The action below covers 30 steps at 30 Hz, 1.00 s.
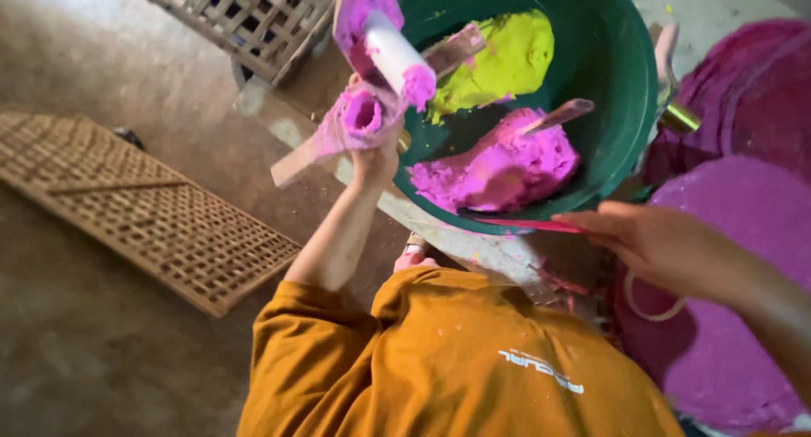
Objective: The person uses wooden molds to shape yellow and pink dough into small decorative pieces and arranges them onto circular pink bases.
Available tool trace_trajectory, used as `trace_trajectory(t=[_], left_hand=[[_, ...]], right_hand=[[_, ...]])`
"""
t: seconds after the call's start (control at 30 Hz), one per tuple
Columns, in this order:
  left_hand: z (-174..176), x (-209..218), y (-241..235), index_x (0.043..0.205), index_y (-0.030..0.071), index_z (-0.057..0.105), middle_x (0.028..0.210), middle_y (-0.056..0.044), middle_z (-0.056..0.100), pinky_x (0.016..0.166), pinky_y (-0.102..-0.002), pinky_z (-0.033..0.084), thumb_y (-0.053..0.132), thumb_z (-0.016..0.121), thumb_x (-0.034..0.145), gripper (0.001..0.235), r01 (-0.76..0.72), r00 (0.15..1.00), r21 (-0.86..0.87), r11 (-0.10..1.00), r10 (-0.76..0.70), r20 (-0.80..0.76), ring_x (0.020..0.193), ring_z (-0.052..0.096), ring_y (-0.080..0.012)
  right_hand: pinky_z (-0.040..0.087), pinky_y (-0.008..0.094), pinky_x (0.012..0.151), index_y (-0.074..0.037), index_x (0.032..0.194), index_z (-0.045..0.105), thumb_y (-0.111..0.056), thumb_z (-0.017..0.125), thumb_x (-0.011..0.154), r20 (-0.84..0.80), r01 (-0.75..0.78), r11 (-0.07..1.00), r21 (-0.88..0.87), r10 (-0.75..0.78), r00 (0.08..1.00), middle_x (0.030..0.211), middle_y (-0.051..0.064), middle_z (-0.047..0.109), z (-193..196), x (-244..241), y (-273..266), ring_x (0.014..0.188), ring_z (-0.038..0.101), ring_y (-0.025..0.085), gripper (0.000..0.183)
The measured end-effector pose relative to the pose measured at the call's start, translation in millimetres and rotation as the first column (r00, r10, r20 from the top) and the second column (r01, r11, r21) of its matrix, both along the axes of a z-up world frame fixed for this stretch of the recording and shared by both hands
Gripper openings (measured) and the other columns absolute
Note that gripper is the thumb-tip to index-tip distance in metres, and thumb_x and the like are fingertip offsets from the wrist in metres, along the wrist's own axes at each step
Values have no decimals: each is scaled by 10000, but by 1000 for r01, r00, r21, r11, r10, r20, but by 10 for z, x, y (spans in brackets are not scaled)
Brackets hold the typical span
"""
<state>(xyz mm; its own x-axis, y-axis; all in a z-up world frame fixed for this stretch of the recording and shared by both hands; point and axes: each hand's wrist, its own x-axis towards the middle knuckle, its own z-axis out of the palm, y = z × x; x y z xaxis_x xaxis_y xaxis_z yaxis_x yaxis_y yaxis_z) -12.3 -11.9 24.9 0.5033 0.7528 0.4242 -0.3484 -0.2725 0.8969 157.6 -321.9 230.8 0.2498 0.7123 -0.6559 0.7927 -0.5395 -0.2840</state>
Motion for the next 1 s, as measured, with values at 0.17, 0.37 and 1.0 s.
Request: trace_trajectory(t=[0.17, 0.37, 1.0], left_hand=[[-611, -119, 69, 1235, 68, 547, 1005, -5, 652, 646, -259, 524, 60, 638, 966, 284, 36, 992, 17, 999, -34, -118, 806, 638, -108], [-1432, -136, -39, 1032, 11, 660, 916, -79, 671, 609, -334, 538, 19, 611, 964, 84, 151, 952, -264, 953, -213, -221, 750, 649, -197], [-829, -273, -20, 1017, 29, 662, 933, -105, 665, 687, -388, 530, 7, 603, 945, 95, 358, 896, 213, 909, -270, -351, 835, 651, -260]], right_hand=[[560, 416, 841, -425, 1391, 623, -232, 573, 923, -22, -10, 994, -106, 7, 1000, 1098, 23, 705, -19, -175, 628, 992, 705, 258, 508], [541, 460, 838, -311, 1350, 649, -249, 570, 892, -45, 16, 999, 40, -14, 999, 1072, 100, 713, -548, -411, 773, 987, 700, 326, 468], [561, 410, 876, -340, 1363, 634, -303, 479, 951, -28, 156, 948, -276, -170, 985, 1144, 36, 722, -400, -461, 1022, 1012, 719, 246, 442]])
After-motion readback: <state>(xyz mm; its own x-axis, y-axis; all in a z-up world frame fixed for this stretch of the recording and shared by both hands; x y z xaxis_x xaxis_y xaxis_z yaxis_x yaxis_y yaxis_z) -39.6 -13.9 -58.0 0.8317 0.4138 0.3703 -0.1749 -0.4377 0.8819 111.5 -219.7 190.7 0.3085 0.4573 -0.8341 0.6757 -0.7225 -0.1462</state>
